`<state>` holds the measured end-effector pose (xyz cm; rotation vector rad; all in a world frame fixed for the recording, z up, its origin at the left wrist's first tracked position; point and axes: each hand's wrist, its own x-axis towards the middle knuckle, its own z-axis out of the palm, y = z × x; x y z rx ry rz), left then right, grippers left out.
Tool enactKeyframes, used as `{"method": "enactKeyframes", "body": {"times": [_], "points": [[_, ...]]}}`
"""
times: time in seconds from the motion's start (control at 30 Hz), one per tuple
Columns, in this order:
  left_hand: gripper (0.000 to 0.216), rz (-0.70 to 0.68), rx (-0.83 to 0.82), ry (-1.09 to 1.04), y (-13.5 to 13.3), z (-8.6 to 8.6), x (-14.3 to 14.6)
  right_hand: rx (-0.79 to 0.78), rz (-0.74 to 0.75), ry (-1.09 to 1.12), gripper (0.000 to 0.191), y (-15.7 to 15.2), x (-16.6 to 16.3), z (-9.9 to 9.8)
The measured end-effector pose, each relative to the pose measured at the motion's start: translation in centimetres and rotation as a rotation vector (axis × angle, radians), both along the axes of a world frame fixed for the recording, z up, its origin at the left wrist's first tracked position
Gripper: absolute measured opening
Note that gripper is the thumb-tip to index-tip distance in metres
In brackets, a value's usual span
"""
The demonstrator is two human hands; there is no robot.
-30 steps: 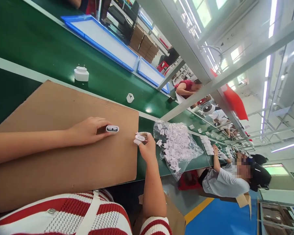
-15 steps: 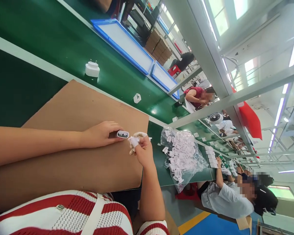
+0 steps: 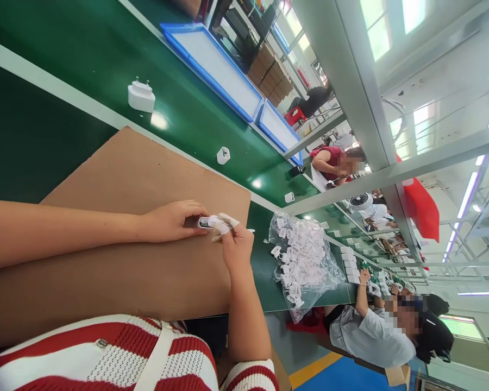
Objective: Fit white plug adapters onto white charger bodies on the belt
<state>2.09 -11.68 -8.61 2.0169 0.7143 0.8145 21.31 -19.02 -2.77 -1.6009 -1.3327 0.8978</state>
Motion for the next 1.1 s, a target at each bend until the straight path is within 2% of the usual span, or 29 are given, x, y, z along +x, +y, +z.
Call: {"method": "enactKeyframes", "body": {"times": [0.07,0.13,0.23,0.3,0.43,0.6,0.8,0.93,1.1], "points": [[0.037,0.000,0.001,0.010,0.0,0.1,0.0,-0.073,0.088,-0.050,0.038,0.5,-0.1,0.2],[0.036,-0.002,0.009,0.020,0.1,0.2,-0.1,-0.061,0.164,-0.213,0.036,0.9,-0.1,0.5],[0.036,-0.008,-0.007,0.023,0.0,0.3,-0.3,0.142,0.172,-0.556,0.028,1.1,0.1,1.1],[0.036,-0.017,-0.021,0.020,0.1,0.3,-0.4,0.253,0.200,-0.662,0.030,1.1,0.2,1.3],[0.035,-0.019,-0.013,0.021,0.2,0.2,-0.4,0.297,0.361,-0.681,0.043,1.1,0.3,1.1],[0.035,-0.022,-0.005,0.030,0.2,0.2,-0.5,0.237,0.399,-0.844,0.051,1.5,0.2,1.1],[0.035,-0.038,0.000,0.052,0.3,0.5,-0.6,0.220,0.502,-1.100,0.049,1.9,-0.6,2.5],[0.035,-0.040,-0.003,0.054,0.3,0.4,-0.5,0.221,0.478,-1.152,0.043,2.0,-0.8,2.4],[0.036,-0.006,-0.015,0.065,0.3,0.1,-0.3,0.214,0.411,-1.095,0.037,2.1,-0.4,1.4]]}}
